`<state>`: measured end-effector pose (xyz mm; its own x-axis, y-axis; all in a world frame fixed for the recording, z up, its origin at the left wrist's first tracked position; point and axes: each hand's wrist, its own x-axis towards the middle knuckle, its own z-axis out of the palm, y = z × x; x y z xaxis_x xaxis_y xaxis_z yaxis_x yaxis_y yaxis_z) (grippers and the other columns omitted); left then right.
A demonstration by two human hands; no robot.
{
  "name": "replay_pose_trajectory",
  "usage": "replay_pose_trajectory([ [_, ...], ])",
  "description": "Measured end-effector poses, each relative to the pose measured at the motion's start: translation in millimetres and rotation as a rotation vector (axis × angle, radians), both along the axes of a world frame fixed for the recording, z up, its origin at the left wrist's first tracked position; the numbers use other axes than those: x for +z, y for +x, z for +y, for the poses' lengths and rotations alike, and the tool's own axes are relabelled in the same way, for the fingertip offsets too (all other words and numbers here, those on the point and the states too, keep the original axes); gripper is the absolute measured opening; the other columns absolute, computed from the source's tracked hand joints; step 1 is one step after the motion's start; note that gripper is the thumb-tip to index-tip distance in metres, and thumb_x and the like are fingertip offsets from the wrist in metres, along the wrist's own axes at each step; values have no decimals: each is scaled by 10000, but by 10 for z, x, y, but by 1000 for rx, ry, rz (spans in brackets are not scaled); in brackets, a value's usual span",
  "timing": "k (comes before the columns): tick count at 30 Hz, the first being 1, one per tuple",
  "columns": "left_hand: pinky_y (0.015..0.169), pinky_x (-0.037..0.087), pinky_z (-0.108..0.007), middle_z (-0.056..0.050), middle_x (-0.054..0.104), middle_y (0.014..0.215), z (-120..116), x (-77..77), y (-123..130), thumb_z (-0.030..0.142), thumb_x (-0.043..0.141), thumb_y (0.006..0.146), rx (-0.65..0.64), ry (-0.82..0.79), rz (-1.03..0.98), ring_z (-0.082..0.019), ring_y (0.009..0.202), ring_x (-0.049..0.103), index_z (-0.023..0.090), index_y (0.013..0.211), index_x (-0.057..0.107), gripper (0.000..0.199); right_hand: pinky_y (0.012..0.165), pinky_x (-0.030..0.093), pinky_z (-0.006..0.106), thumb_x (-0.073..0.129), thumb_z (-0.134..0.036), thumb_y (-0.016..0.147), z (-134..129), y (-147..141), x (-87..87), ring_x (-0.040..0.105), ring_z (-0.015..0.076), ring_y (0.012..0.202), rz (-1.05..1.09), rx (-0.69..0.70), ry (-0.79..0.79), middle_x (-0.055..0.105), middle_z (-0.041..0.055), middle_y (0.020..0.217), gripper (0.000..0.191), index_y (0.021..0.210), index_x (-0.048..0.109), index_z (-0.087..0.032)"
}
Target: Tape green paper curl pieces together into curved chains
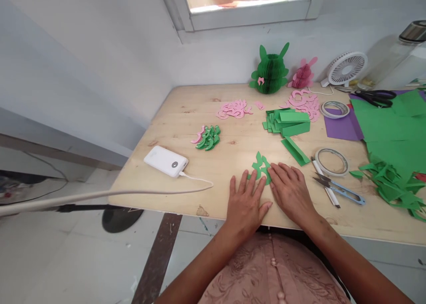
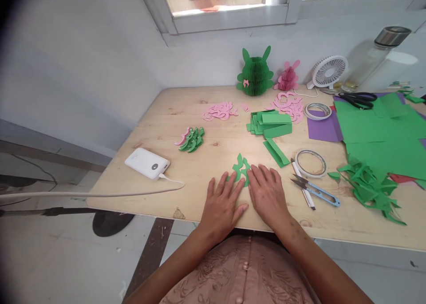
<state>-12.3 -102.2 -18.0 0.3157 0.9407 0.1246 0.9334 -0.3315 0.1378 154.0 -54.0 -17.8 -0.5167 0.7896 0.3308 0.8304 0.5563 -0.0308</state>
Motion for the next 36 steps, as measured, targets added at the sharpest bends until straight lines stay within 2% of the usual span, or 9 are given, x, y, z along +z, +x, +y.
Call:
replay_pose_trajectory([
  [11, 1067, 242, -629, -91, 378, 1484, 291, -5, 184, 523, 401, 892, 107, -3, -54, -344, 1367, 294, 288, 1395, 404, 556, 966, 288, 458, 431, -202, 920, 252, -62, 53, 452, 299, 1186, -91, -130, 11, 589, 135, 1271, 340, 1209, 578, -103],
  [23, 1071, 264, -608, -78, 379, 1486, 217, 16, 152, 459, 398, 910, 89, 11, -86, -324, 1367, 302, 278, 1412, 375, 534, 975, 284, 445, 435, -204, 918, 236, -57, 17, 460, 284, 1178, -45, -134, 33, 589, 137, 1271, 340, 1208, 575, -97],
  [32, 1100, 259, -572, -80, 396, 1477, 188, -1, 120, 405, 349, 938, 113, 30, -97, -281, 1372, 311, 166, 1384, 414, 511, 1002, 263, 443, 436, -211, 922, 193, -60, 0, 449, 270, 1191, -26, -82, 15, 590, 112, 1278, 331, 1210, 581, -136],
  [36, 1102, 253, -571, -83, 418, 1463, 193, -27, 132, 405, 345, 940, 111, 45, -77, -277, 1367, 324, 157, 1370, 430, 504, 1009, 257, 440, 441, -201, 918, 187, -59, -1, 448, 265, 1188, -23, -63, 6, 600, 114, 1260, 316, 1187, 595, -140],
])
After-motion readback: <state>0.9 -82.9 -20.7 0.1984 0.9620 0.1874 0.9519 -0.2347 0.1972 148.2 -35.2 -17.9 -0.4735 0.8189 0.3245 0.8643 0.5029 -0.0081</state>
